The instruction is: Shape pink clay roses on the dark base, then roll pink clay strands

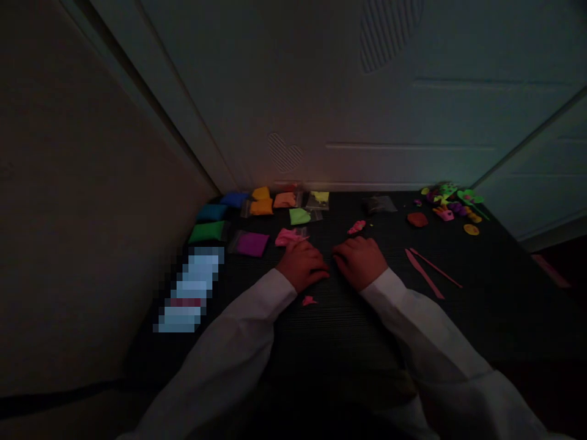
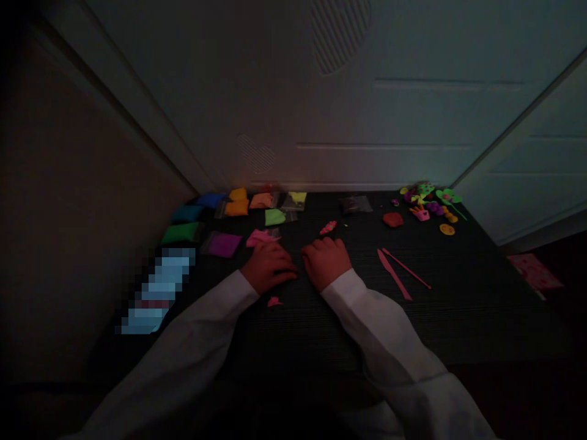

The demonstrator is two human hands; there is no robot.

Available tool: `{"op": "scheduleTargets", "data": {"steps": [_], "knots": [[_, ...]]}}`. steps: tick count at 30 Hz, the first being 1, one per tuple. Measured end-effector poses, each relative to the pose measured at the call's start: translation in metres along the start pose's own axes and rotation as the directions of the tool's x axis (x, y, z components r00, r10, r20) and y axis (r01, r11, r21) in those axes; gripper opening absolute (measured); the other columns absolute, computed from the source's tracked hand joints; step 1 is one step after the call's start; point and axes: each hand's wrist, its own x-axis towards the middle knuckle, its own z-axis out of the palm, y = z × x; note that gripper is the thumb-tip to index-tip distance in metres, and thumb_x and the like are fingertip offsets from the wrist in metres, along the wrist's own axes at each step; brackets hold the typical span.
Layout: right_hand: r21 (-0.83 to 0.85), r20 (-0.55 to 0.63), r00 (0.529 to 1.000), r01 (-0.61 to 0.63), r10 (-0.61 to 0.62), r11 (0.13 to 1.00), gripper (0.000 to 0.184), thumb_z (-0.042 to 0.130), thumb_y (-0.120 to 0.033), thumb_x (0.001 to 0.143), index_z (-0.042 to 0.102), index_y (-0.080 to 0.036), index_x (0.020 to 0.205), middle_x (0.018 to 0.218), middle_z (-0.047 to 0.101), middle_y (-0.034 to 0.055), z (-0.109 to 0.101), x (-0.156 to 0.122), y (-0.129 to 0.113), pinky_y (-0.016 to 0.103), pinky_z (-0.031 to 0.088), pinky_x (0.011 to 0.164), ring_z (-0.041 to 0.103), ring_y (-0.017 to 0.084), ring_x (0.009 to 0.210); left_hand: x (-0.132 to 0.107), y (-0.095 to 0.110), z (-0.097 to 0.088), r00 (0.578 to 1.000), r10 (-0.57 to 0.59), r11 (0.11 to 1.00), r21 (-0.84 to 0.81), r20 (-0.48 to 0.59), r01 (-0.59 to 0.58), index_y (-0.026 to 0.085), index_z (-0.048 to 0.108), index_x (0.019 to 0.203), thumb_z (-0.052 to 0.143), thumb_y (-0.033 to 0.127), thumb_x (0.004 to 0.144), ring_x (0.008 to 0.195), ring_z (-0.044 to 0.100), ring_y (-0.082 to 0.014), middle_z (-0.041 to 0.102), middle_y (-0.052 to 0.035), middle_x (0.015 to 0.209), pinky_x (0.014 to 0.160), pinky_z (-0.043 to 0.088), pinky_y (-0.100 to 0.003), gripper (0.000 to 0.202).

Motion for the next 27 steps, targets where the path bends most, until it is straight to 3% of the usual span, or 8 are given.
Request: {"op": "scheduleTargets", "data": {"steps": [3, 6, 8, 10, 14, 19, 23, 27], "knots": [[-0.051, 0.046, 0.999, -0.013, 0.016, 0.999, 0.019, 0.045, -0.028, 0.079, 0.060, -0.021, 0.089, 0.082, 0.061, 0.0072, 0.002, -0.004, -0.007, 0.036, 0.028, 0.070, 0.048, 0.021, 0.082, -0.002, -0.005, -0.011, 0.996, -0.005, 1.000, -0.011, -0.087, 0.005, 0.022, 0.062, 0.088, 0.051, 0.039, 0.072, 0.084, 0.051, -0.0173, 0.063, -0.0029, 0.085, 0.080, 0.032, -0.035, 0.025], [-0.060, 0.015, 1.000, -0.017, 0.018, 0.998, 0.022, 0.042, -0.030, 0.080, 0.059, -0.021, 0.091, 0.084, 0.060, 0.0074, -0.002, -0.005, -0.009, 0.037, 0.027, 0.070, 0.047, 0.022, 0.083, -0.006, -0.020, -0.026, 0.949, -0.172, 0.975, 0.091, -0.264, 0.202, 0.020, 0.057, 0.098, 0.047, 0.026, 0.073, 0.095, 0.048, -0.0201, 0.059, -0.0051, 0.098, 0.082, 0.034, -0.036, 0.028], [-0.056, -0.005, 1.000, -0.022, 0.022, 0.998, 0.024, 0.041, -0.032, 0.080, 0.059, -0.021, 0.091, 0.084, 0.060, 0.0073, -0.004, -0.005, -0.010, 0.037, 0.027, 0.070, 0.047, 0.022, 0.083, -0.010, -0.032, -0.030, 0.927, -0.263, 0.934, 0.171, -0.269, 0.314, 0.020, 0.051, 0.109, 0.052, 0.023, 0.065, 0.104, 0.044, -0.0248, 0.054, -0.0065, 0.110, 0.086, 0.032, -0.040, 0.043], [-0.036, -0.023, 1.000, -0.020, 0.020, 0.999, 0.025, 0.040, -0.032, 0.081, 0.059, -0.020, 0.091, 0.084, 0.059, 0.0074, -0.005, -0.004, -0.011, 0.036, 0.028, 0.069, 0.047, 0.022, 0.082, -0.012, -0.042, -0.030, 0.934, -0.297, 0.920, 0.200, -0.197, 0.335, 0.020, 0.047, 0.113, 0.052, 0.023, 0.064, 0.106, 0.044, -0.0257, 0.052, -0.0065, 0.114, 0.087, 0.033, -0.041, 0.050], [0.067, -0.090, 0.996, 0.018, -0.012, 0.998, 0.027, 0.038, -0.029, 0.083, 0.059, -0.020, 0.096, 0.088, 0.059, 0.0067, -0.004, -0.003, -0.013, 0.034, 0.030, 0.071, 0.047, 0.020, 0.083, -0.011, -0.047, -0.022, 0.957, -0.260, 0.953, 0.125, -0.132, 0.276, 0.018, 0.050, 0.110, 0.048, 0.022, 0.070, 0.103, 0.048, -0.0222, 0.055, -0.0082, 0.110, 0.087, 0.037, -0.038, 0.041], [0.222, -0.191, 0.982, 0.045, -0.002, 0.974, 0.027, 0.038, -0.025, 0.082, 0.057, -0.018, 0.102, 0.097, 0.056, 0.0073, 0.003, -0.001, -0.009, 0.033, 0.036, 0.077, 0.048, 0.018, 0.089, -0.005, -0.030, -0.020, 0.979, -0.164, 0.984, -0.093, -0.121, 0.153, 0.017, 0.053, 0.105, 0.046, 0.020, 0.072, 0.098, 0.051, -0.0179, 0.057, -0.0079, 0.103, 0.086, 0.041, -0.035, 0.034], [0.283, -0.216, 0.976, 0.057, 0.005, 0.957, 0.023, 0.043, -0.023, 0.080, 0.060, -0.017, 0.093, 0.096, 0.057, 0.0071, 0.008, 0.001, -0.006, 0.032, 0.038, 0.079, 0.050, 0.018, 0.090, -0.003, -0.019, -0.020, 0.971, -0.129, 0.973, -0.214, -0.201, 0.085, 0.015, 0.057, 0.097, 0.048, 0.018, 0.071, 0.096, 0.053, -0.0169, 0.059, -0.0089, 0.099, 0.086, 0.042, -0.032, 0.028], [0.347, -0.201, 0.980, 0.065, 0.007, 0.935, 0.024, 0.048, -0.029, 0.078, 0.059, -0.020, 0.098, 0.099, 0.059, 0.0052, 0.009, 0.001, -0.004, 0.031, 0.040, 0.080, 0.052, 0.016, 0.091, -0.003, -0.015, -0.018, 0.954, -0.151, 0.947, -0.315, -0.260, 0.064, 0.015, 0.059, 0.092, 0.053, 0.017, 0.067, 0.093, 0.054, -0.0171, 0.060, -0.0084, 0.094, 0.085, 0.043, -0.033, 0.025]]}}
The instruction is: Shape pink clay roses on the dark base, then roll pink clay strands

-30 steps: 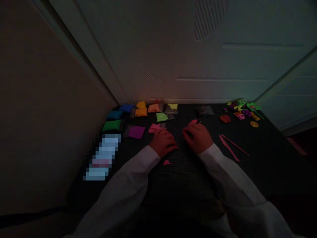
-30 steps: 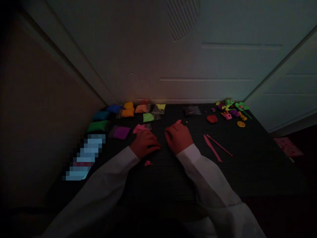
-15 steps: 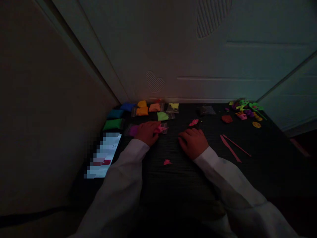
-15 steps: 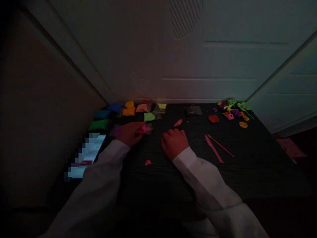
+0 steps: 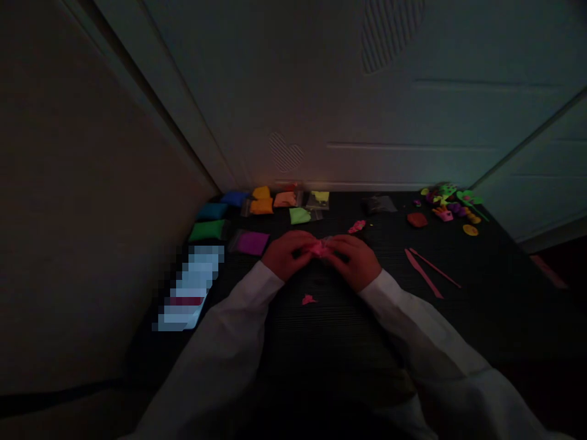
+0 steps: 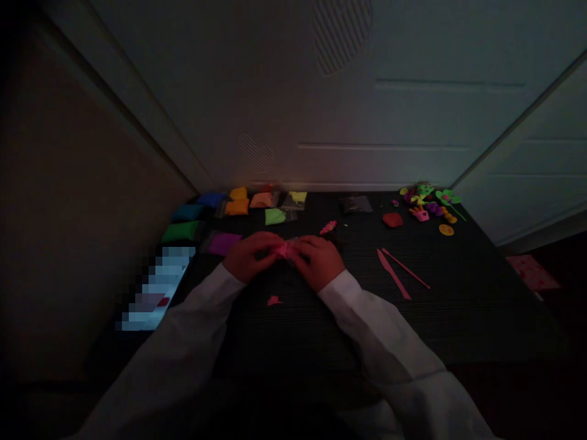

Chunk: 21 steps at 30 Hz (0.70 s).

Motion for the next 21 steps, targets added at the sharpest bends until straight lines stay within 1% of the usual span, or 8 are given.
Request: {"op": "scheduleTargets", "data": {"steps": [3, 5, 7, 9, 12, 15, 18, 21], "knots": [[0.031, 0.078, 0.997, 0.006, -0.008, 1.000, 0.026, 0.050, -0.029, 0.077, 0.058, -0.021, 0.101, 0.099, 0.060, 0.0047, -0.002, 0.000, 0.000, 0.030, 0.041, 0.080, 0.053, 0.016, 0.090, -0.001, 0.004, 0.001, 0.997, -0.080, 0.988, -0.134, -0.015, 0.078, 0.016, 0.060, 0.088, 0.056, 0.019, 0.066, 0.088, 0.055, -0.0158, 0.058, -0.0076, 0.093, 0.078, 0.047, -0.030, 0.022], [0.078, 0.112, 0.993, 0.030, -0.039, 0.996, 0.025, 0.050, -0.028, 0.077, 0.059, -0.019, 0.098, 0.096, 0.061, 0.0048, -0.004, 0.001, -0.001, 0.028, 0.041, 0.080, 0.054, 0.014, 0.088, 0.000, 0.007, 0.002, 0.986, -0.167, 0.954, -0.254, -0.008, 0.159, 0.016, 0.060, 0.085, 0.057, 0.022, 0.066, 0.086, 0.055, -0.0151, 0.057, -0.0071, 0.093, 0.071, 0.049, -0.027, 0.021], [0.119, 0.117, 0.990, 0.061, -0.075, 0.991, 0.023, 0.049, -0.026, 0.077, 0.059, -0.018, 0.097, 0.095, 0.061, 0.0047, -0.006, 0.002, -0.003, 0.026, 0.041, 0.080, 0.055, 0.013, 0.088, 0.001, 0.010, 0.001, 0.969, -0.247, 0.913, -0.334, 0.011, 0.237, 0.017, 0.060, 0.082, 0.059, 0.022, 0.064, 0.086, 0.055, -0.0151, 0.057, -0.0066, 0.094, 0.068, 0.049, -0.025, 0.019], [0.121, 0.109, 0.989, 0.084, -0.098, 0.989, 0.023, 0.048, -0.025, 0.078, 0.058, -0.018, 0.097, 0.095, 0.061, 0.0043, -0.008, 0.002, -0.005, 0.025, 0.041, 0.079, 0.055, 0.013, 0.087, 0.002, 0.010, -0.001, 0.957, -0.290, 0.887, -0.369, 0.026, 0.279, 0.017, 0.060, 0.080, 0.062, 0.022, 0.061, 0.085, 0.054, -0.0153, 0.058, -0.0059, 0.091, 0.070, 0.048, -0.026, 0.019], [0.066, 0.109, 0.988, 0.101, -0.108, 0.993, 0.022, 0.047, -0.025, 0.078, 0.059, -0.019, 0.096, 0.092, 0.062, 0.0034, -0.011, 0.001, -0.007, 0.027, 0.041, 0.074, 0.056, 0.014, 0.084, 0.004, 0.008, -0.005, 0.946, -0.317, 0.850, -0.426, 0.060, 0.312, 0.015, 0.061, 0.078, 0.065, 0.022, 0.058, 0.082, 0.055, -0.0152, 0.060, -0.0054, 0.086, 0.074, 0.045, -0.028, 0.021], [0.015, 0.081, 0.988, 0.133, -0.134, 0.991, 0.024, 0.047, -0.025, 0.079, 0.058, -0.020, 0.099, 0.094, 0.062, 0.0035, -0.011, 0.000, -0.004, 0.029, 0.041, 0.074, 0.055, 0.015, 0.085, 0.004, 0.003, -0.007, 0.935, -0.343, 0.800, -0.493, 0.092, 0.341, 0.014, 0.062, 0.078, 0.066, 0.023, 0.058, 0.081, 0.055, -0.0150, 0.061, -0.0051, 0.086, 0.076, 0.044, -0.028, 0.023], [-0.039, 0.013, 0.981, 0.194, -0.194, 0.980, 0.028, 0.046, -0.026, 0.080, 0.055, -0.020, 0.106, 0.100, 0.059, 0.0055, -0.009, 0.000, 0.000, 0.031, 0.041, 0.076, 0.053, 0.016, 0.089, 0.004, -0.001, -0.006, 0.924, -0.368, 0.765, -0.531, 0.101, 0.363, 0.014, 0.063, 0.078, 0.066, 0.024, 0.058, 0.083, 0.056, -0.0147, 0.062, -0.0036, 0.086, 0.079, 0.042, -0.028, 0.023], [-0.114, -0.035, 0.971, 0.230, -0.235, 0.967, 0.029, 0.046, -0.028, 0.080, 0.055, -0.020, 0.107, 0.102, 0.058, 0.0070, -0.008, -0.002, 0.002, 0.033, 0.041, 0.076, 0.052, 0.018, 0.090, 0.004, -0.003, -0.004, 0.888, -0.434, 0.697, -0.567, 0.155, 0.439, 0.016, 0.063, 0.081, 0.066, 0.024, 0.058, 0.079, 0.057, -0.0137, 0.063, -0.0012, 0.083, 0.075, 0.043, -0.026, 0.024]]}}
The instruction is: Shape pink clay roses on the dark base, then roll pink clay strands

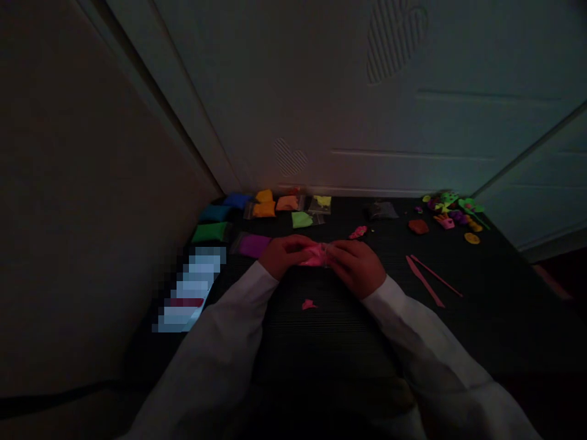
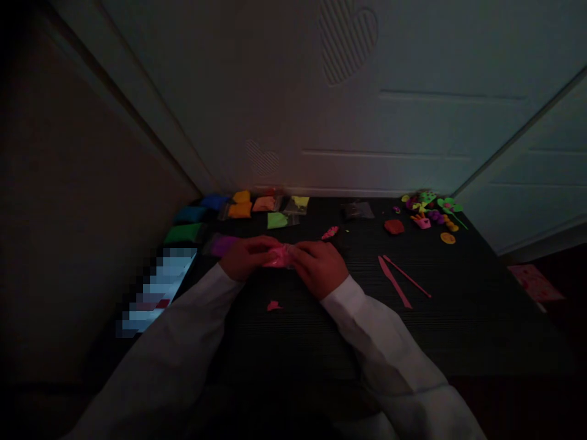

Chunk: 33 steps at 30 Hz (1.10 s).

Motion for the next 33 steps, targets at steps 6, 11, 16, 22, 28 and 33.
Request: {"op": "scheduleTargets", "data": {"steps": [6, 11, 16, 22, 28, 33], "knots": [[-0.011, 0.060, 0.998, 0.032, -0.031, 0.999, 0.031, 0.046, -0.023, 0.079, 0.053, -0.023, 0.109, 0.106, 0.056, 0.0052, -0.001, -0.002, -0.003, 0.032, 0.040, 0.076, 0.051, 0.017, 0.090, -0.001, 0.000, 0.002, 0.989, -0.137, 0.977, -0.154, 0.063, 0.145, 0.015, 0.062, 0.075, 0.068, 0.019, 0.055, 0.065, 0.057, -0.0093, 0.064, 0.0022, 0.069, 0.063, 0.043, -0.021, 0.021], [-0.001, 0.078, 0.997, 0.024, -0.024, 1.000, 0.026, 0.046, -0.029, 0.079, 0.057, -0.021, 0.102, 0.096, 0.060, 0.0053, -0.002, 0.001, -0.003, 0.031, 0.040, 0.074, 0.052, 0.017, 0.085, 0.000, -0.004, 0.006, 0.988, -0.150, 0.952, -0.265, 0.023, 0.151, 0.013, 0.058, 0.067, 0.071, 0.019, 0.052, 0.056, 0.054, -0.0066, 0.061, 0.0036, 0.062, 0.055, 0.041, -0.019, 0.021], [0.020, 0.068, 0.997, 0.026, -0.028, 0.999, 0.021, 0.046, -0.029, 0.079, 0.060, -0.019, 0.092, 0.097, 0.061, 0.0057, -0.001, 0.001, -0.005, 0.031, 0.041, 0.074, 0.053, 0.016, 0.086, 0.001, -0.004, 0.009, 0.982, -0.190, 0.935, -0.306, -0.002, 0.180, 0.013, 0.058, 0.069, 0.071, 0.020, 0.051, 0.055, 0.055, -0.0080, 0.062, 0.0021, 0.061, 0.054, 0.041, -0.020, 0.023], [0.017, 0.000, 1.000, -0.018, 0.018, 1.000, 0.023, 0.045, -0.030, 0.080, 0.058, -0.018, 0.096, 0.099, 0.060, 0.0059, -0.001, 0.001, -0.009, 0.031, 0.043, 0.076, 0.055, 0.016, 0.087, -0.002, 0.000, 0.008, 0.986, -0.153, 0.925, -0.342, 0.072, 0.169, 0.013, 0.058, 0.077, 0.070, 0.019, 0.053, 0.064, 0.057, -0.0097, 0.063, 0.0006, 0.071, 0.060, 0.044, -0.022, 0.027], [0.142, -0.073, 0.992, -0.095, 0.106, 0.985, 0.024, 0.047, -0.027, 0.078, 0.057, -0.019, 0.098, 0.098, 0.061, 0.0050, 0.001, 0.001, -0.005, 0.028, 0.044, 0.080, 0.055, 0.015, 0.089, -0.004, 0.005, 0.011, 0.996, 0.020, 0.963, -0.268, 0.088, 0.005, 0.016, 0.057, 0.093, 0.072, 0.012, 0.047, 0.082, 0.056, -0.0136, 0.062, -0.0026, 0.092, 0.076, 0.043, -0.027, 0.048], [0.184, -0.086, 0.987, -0.121, 0.139, 0.975, 0.024, 0.047, -0.028, 0.079, 0.058, -0.021, 0.099, 0.098, 0.061, 0.0042, 0.002, 0.001, -0.008, 0.027, 0.044, 0.081, 0.056, 0.014, 0.089, -0.005, 0.005, 0.010, 0.999, -0.011, 0.994, -0.110, 0.044, 0.016, 0.014, 0.058, 0.092, 0.072, 0.020, 0.051, 0.082, 0.057, -0.0154, 0.064, -0.0045, 0.090, 0.078, 0.043, -0.028, 0.044]]}}
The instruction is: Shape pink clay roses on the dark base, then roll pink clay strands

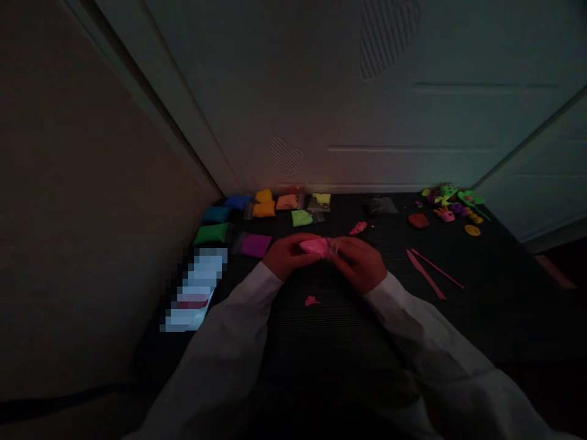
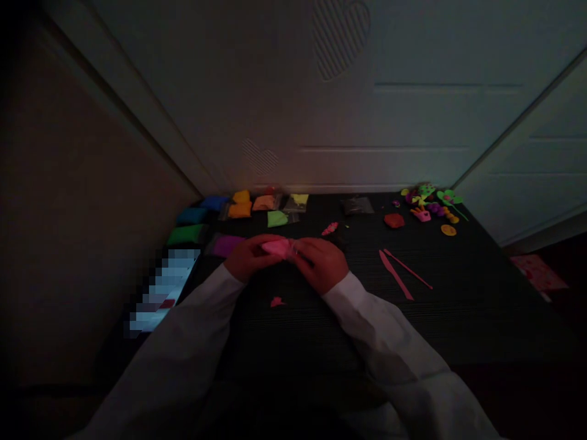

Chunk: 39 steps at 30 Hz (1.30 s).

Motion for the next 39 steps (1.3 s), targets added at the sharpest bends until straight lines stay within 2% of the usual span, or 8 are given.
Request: {"op": "scheduleTargets", "data": {"steps": [4, 9, 15, 22, 26, 31, 35, 39], "knots": [[0.004, 0.019, 1.000, -0.005, 0.005, 1.000, 0.022, 0.048, -0.030, 0.078, 0.060, -0.021, 0.096, 0.093, 0.062, 0.0039, 0.001, -0.001, -0.001, 0.027, 0.045, 0.077, 0.056, 0.014, 0.084, 0.000, -0.003, 0.002, 1.000, 0.005, 0.999, 0.049, -0.027, -0.004, 0.012, 0.060, 0.088, 0.072, 0.025, 0.051, 0.078, 0.058, -0.0160, 0.065, -0.0052, 0.084, 0.073, 0.045, -0.028, 0.041], [0.032, 0.032, 0.999, -0.017, 0.016, 0.999, 0.020, 0.049, -0.029, 0.077, 0.061, -0.019, 0.090, 0.089, 0.062, 0.0053, 0.003, 0.000, -0.002, 0.027, 0.044, 0.076, 0.055, 0.014, 0.083, -0.001, -0.006, 0.005, 0.999, -0.031, 0.999, 0.011, -0.033, 0.032, 0.014, 0.061, 0.085, 0.071, 0.025, 0.051, 0.070, 0.058, -0.0139, 0.065, -0.0023, 0.078, 0.067, 0.046, -0.026, 0.037], [0.186, 0.060, 0.997, -0.056, 0.046, 0.981, 0.013, 0.049, -0.023, 0.076, 0.059, -0.017, 0.082, 0.081, 0.058, 0.0049, 0.005, 0.004, -0.005, 0.027, 0.044, 0.073, 0.053, 0.013, 0.078, 0.000, -0.007, 0.006, 0.996, -0.058, 0.998, 0.026, -0.060, 0.060, 0.015, 0.060, 0.080, 0.070, 0.021, 0.052, 0.066, 0.059, -0.0128, 0.064, 0.0013, 0.071, 0.066, 0.047, -0.025, 0.030], [0.353, 0.280, 0.959, -0.149, 0.047, 0.924, 0.014, 0.048, -0.023, 0.078, 0.060, -0.016, 0.078, 0.078, 0.051, 0.0029, -0.001, 0.007, -0.003, 0.024, 0.040, 0.068, 0.049, 0.011, 0.073, 0.000, -0.009, 0.009, 0.988, -0.152, 0.985, -0.083, -0.033, 0.149, 0.014, 0.057, 0.081, 0.071, 0.019, 0.050, 0.058, 0.059, -0.0121, 0.063, 0.0019, 0.066, 0.060, 0.049, -0.026, 0.034], [0.524, 0.399, 0.914, -0.288, 0.067, 0.801, 0.015, 0.048, -0.025, 0.077, 0.060, -0.016, 0.078, 0.077, 0.050, 0.0014, -0.006, 0.008, -0.002, 0.025, 0.039, 0.070, 0.049, 0.011, 0.074, -0.001, -0.009, 0.008, 0.981, -0.187, 0.974, -0.123, 0.048, 0.192, 0.013, 0.056, 0.082, 0.072, 0.021, 0.049, 0.050, 0.058, -0.0116, 0.063, 0.0013, 0.063, 0.050, 0.049, -0.025, 0.037], [0.718, 0.477, 0.865, -0.487, 0.159, 0.498, 0.011, 0.049, -0.019, 0.070, 0.055, -0.015, 0.061, 0.069, 0.049, -0.0002, -0.007, 0.010, -0.003, 0.028, 0.040, 0.070, 0.049, 0.012, 0.071, -0.002, -0.008, 0.002, 0.970, -0.188, 0.964, -0.159, 0.156, 0.212, 0.012, 0.055, 0.082, 0.072, 0.024, 0.051, 0.048, 0.058, -0.0129, 0.063, -0.0003, 0.060, 0.046, 0.049, -0.024, 0.037], [0.773, 0.430, 0.876, -0.482, 0.218, 0.412, 0.012, 0.045, -0.022, 0.070, 0.050, -0.016, 0.062, 0.070, 0.051, 0.0018, -0.012, 0.012, 0.002, 0.028, 0.043, 0.063, 0.051, 0.013, 0.068, -0.002, -0.007, -0.008, 0.963, -0.170, 0.959, -0.192, 0.208, 0.210, 0.012, 0.056, 0.081, 0.072, 0.026, 0.051, 0.045, 0.058, -0.0124, 0.063, -0.0010, 0.060, 0.043, 0.048, -0.023, 0.037], [0.834, 0.351, 0.864, -0.464, 0.360, 0.299, 0.015, 0.035, -0.027, 0.075, 0.045, -0.019, 0.068, 0.080, 0.053, 0.0042, -0.032, 0.017, 0.004, 0.029, 0.045, 0.061, 0.054, 0.015, 0.075, 0.001, -0.008, -0.019, 0.966, -0.182, 0.950, -0.220, 0.185, 0.222, 0.012, 0.055, 0.083, 0.073, 0.027, 0.049, 0.046, 0.058, -0.0135, 0.063, -0.0015, 0.060, 0.041, 0.047, -0.023, 0.042]]}}
